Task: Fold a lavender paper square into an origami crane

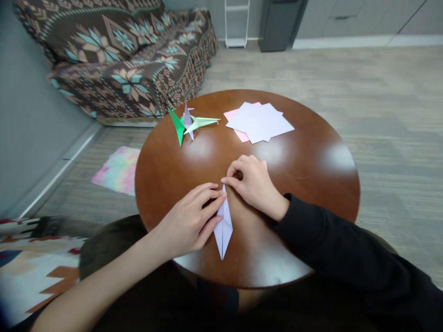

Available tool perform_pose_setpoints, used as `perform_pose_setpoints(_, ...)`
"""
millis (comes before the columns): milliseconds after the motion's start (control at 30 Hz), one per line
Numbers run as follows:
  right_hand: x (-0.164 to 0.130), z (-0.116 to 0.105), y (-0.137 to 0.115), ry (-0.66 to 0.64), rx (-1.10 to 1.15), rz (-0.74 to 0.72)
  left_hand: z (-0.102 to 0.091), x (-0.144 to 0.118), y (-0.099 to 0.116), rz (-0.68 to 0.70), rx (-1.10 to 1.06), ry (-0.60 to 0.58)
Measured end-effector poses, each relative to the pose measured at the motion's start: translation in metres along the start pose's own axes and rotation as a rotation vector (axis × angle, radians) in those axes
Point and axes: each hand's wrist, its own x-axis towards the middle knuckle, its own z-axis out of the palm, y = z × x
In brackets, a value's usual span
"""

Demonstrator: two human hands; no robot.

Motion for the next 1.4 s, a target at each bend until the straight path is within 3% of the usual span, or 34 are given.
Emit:
perform_pose_setpoints(167,-0.004,-0.004,0.001,-0.061,0.014,-0.069,0.0,0.0,-0.001,-0.007,-0.023,0.006)
perform_pose_setpoints(533,-0.002,0.004,-0.001,0.078,-0.004,-0.009,0.001,-0.001,0.0,-0.023,-0.037,0.015)
perform_pose_setpoints(633,-0.019,-0.002,-0.007,0.128,0.08,-0.019,0.001,0.0,0.002,-0.065,-0.06,0.033)
perform_pose_setpoints(800,-0.066,-0.005,-0.019,0.033,-0.065,-0.16,0.001,0.001,0.002,-0.074,-0.097,0.033)
perform_pose_setpoints(900,-0.079,-0.001,-0.022,0.03,-0.135,-0.2,0.003,-0.001,0.002,-0.065,-0.072,0.037)
perform_pose_setpoints(1233,-0.077,-0.003,-0.028,-0.005,-0.419,-0.4,0.006,-0.004,0.009,-0.042,0.1,0.014)
perform_pose_setpoints(1400,-0.05,-0.01,-0.017,-0.053,-0.581,-0.467,0.003,0.021,-0.003,-0.096,0.209,-0.025)
